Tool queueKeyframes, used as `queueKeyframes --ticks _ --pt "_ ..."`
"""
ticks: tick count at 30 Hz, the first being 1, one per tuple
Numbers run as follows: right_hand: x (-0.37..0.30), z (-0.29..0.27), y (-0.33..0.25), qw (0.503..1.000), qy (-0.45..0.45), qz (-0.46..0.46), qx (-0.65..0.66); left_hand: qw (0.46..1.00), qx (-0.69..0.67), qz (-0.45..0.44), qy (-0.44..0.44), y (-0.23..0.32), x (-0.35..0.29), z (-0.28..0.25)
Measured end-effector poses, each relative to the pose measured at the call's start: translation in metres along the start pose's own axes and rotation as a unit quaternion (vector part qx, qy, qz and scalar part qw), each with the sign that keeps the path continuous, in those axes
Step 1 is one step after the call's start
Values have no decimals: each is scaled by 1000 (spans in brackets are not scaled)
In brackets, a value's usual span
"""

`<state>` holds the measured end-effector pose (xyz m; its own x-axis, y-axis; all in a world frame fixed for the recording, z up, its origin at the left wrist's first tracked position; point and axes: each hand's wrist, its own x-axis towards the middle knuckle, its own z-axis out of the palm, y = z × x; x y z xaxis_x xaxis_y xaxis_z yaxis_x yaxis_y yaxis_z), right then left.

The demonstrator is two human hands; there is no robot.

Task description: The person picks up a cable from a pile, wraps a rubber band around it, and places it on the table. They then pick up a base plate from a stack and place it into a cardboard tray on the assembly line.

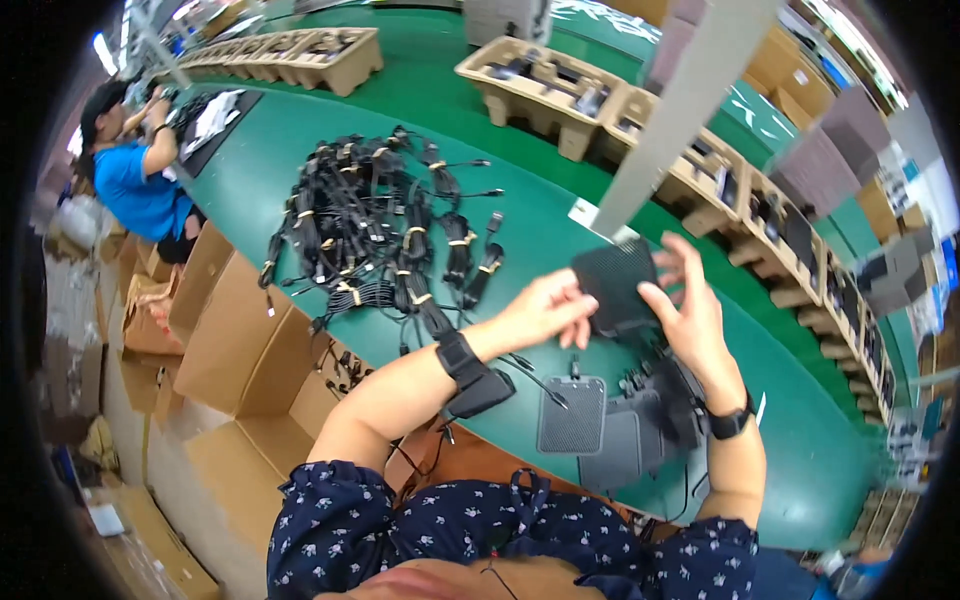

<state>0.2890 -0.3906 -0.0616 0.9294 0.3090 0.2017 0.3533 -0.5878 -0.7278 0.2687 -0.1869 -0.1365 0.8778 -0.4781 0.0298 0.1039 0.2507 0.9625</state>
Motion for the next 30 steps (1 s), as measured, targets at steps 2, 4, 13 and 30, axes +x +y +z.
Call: queueKeyframes --ticks 2,4,13,30 --pt "-3 -2 14 990 -101 35 94 999 -5 36 -12 -2 1 9" --pt "3 -8 14 989 -108 93 27 998 34 47 14 -2 1 6" --pt "89 -86 60 929 307 10 206 983 159 12 85 -10 8 -4" --pt "169 -66 99 888 225 118 -383 975 208 -2 73 -10 9 -5"
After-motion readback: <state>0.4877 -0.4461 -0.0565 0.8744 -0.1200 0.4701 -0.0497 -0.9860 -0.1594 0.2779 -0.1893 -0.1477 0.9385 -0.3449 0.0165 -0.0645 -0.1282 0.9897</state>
